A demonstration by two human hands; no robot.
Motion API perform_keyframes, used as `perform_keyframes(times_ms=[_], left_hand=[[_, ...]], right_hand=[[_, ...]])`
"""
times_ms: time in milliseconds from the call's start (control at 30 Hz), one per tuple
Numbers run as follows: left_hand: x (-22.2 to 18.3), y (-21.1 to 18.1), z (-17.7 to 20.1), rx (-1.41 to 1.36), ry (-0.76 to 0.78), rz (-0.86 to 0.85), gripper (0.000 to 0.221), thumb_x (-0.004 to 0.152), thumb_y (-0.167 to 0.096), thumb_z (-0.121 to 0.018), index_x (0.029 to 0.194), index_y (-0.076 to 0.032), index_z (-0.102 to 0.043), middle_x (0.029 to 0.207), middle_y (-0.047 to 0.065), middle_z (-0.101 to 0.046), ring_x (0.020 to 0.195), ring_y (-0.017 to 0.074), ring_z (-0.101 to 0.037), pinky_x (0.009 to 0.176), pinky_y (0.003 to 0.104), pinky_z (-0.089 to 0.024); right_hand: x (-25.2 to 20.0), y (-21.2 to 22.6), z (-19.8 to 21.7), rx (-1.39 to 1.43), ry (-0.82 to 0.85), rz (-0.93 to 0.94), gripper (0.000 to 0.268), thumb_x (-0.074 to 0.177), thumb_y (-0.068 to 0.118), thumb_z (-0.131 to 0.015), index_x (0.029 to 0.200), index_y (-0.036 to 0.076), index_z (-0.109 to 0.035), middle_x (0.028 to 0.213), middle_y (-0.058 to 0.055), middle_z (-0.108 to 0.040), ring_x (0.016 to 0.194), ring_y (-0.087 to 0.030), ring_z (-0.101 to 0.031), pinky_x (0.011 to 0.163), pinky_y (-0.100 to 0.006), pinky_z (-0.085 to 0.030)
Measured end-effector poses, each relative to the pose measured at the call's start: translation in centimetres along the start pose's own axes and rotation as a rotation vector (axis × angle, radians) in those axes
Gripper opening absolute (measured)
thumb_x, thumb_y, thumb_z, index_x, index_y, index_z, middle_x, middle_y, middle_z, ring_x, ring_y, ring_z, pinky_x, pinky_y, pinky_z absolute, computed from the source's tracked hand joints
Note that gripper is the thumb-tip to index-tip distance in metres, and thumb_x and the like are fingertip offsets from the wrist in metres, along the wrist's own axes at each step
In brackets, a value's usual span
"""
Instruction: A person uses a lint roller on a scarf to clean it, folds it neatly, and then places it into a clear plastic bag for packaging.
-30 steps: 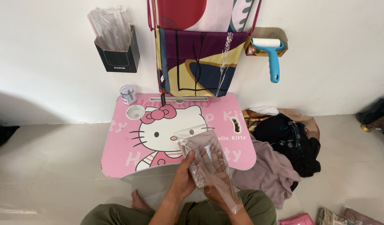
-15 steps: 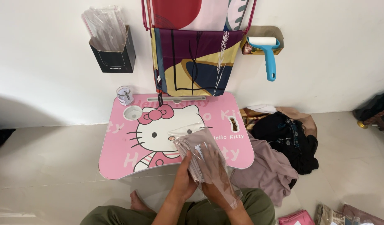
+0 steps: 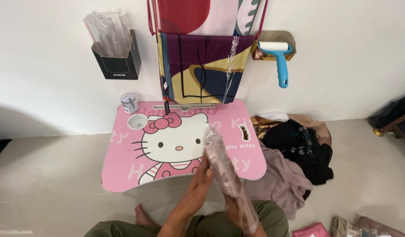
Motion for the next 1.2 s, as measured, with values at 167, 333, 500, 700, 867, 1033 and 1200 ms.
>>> perform_keyframes(times_ms=[167, 333, 500, 700, 867, 1033, 1200], left_hand=[[1.6, 0.0, -2.2, -0.238, -0.302, -0.123, 0.076, 0.098, -0.053, -0.036, 0.164, -0.019, -0.019, 0.168, 0.002, -0.034, 0.154, 0.0159, -0.031, 0.125, 0.037, -0.024], [2.0, 2.9, -2.7, -0.655, -0.347, 0.032, 0.078, 0.091, -0.055, -0.041, 0.156, -0.011, -0.045, 0.145, 0.012, -0.061, 0.129, 0.026, -0.059, 0.11, 0.043, -0.048], [3.0, 8.1, -2.4, -0.846, -0.237, -0.099, 0.08, 0.094, -0.061, -0.038, 0.156, -0.011, -0.046, 0.141, 0.012, -0.063, 0.124, 0.0265, -0.062, 0.107, 0.042, -0.049], [3.3, 7.7, -1.0, -1.01, -0.35, 0.051, 0.084, 0.089, -0.064, -0.039, 0.149, -0.006, -0.051, 0.142, 0.022, -0.061, 0.13, 0.0369, -0.058, 0.115, 0.052, -0.044], [2.0, 3.7, -1.9, -1.078, -0.302, 0.044, 0.098, 0.086, -0.075, -0.035, 0.146, -0.001, -0.054, 0.137, 0.025, -0.062, 0.128, 0.0402, -0.058, 0.114, 0.054, -0.044], [2.3, 5.8, -2.1, -1.125, -0.248, -0.002, 0.093, 0.087, -0.075, -0.037, 0.147, -0.007, -0.054, 0.14, 0.02, -0.061, 0.129, 0.0373, -0.057, 0.116, 0.051, -0.042], [1.7, 1.5, -2.2, -1.162, -0.365, 0.103, 0.087, 0.087, -0.071, -0.029, 0.156, -0.02, -0.046, 0.153, 0.014, -0.051, 0.14, 0.0374, -0.047, 0.122, 0.053, -0.034]], right_hand=[[0.2, 1.6, -1.3, 0.28, -0.159, -0.198, 0.069, 0.101, 0.046, -0.041, 0.159, 0.009, -0.035, 0.169, -0.009, -0.034, 0.154, -0.024, -0.034, 0.123, -0.044, -0.03], [0.5, 1.8, -0.7, -0.196, -0.051, 0.002, 0.063, 0.104, 0.044, -0.039, 0.159, 0.011, -0.037, 0.168, -0.009, -0.033, 0.154, -0.024, -0.032, 0.124, -0.043, -0.028], [0.2, 1.7, -0.3, -0.668, 0.064, 0.182, 0.058, 0.108, 0.042, -0.036, 0.159, 0.013, -0.038, 0.168, -0.01, -0.032, 0.155, -0.025, -0.031, 0.125, -0.042, -0.026], [0.7, 1.2, 0.1, -0.532, 0.281, 0.121, 0.058, 0.107, 0.037, -0.047, 0.161, 0.019, -0.036, 0.173, -0.008, -0.018, 0.161, -0.031, -0.012, 0.131, -0.049, -0.009], [-0.5, -1.2, -2.1, -0.961, 0.079, 0.344, 0.053, 0.105, 0.027, -0.038, 0.156, 0.013, -0.041, 0.169, -0.016, -0.027, 0.157, -0.04, -0.025, 0.128, -0.054, -0.022], [0.1, 1.5, -1.2, -0.882, 0.187, 0.285, 0.061, 0.106, 0.032, -0.026, 0.162, 0.01, -0.032, 0.172, -0.015, -0.019, 0.159, -0.037, -0.016, 0.13, -0.051, -0.011], [-0.1, -1.1, -1.9, -1.273, 0.047, 0.402, 0.055, 0.111, 0.026, -0.027, 0.163, 0.008, -0.025, 0.171, -0.015, -0.023, 0.157, -0.035, -0.024, 0.129, -0.051, -0.022]])
Point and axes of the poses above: each hand's wrist, its own x-axis towards the middle knuckle, its own z-axis out of the back of the hand, y = z × x, the point moved 1 cm from there along x, towards the middle knuckle
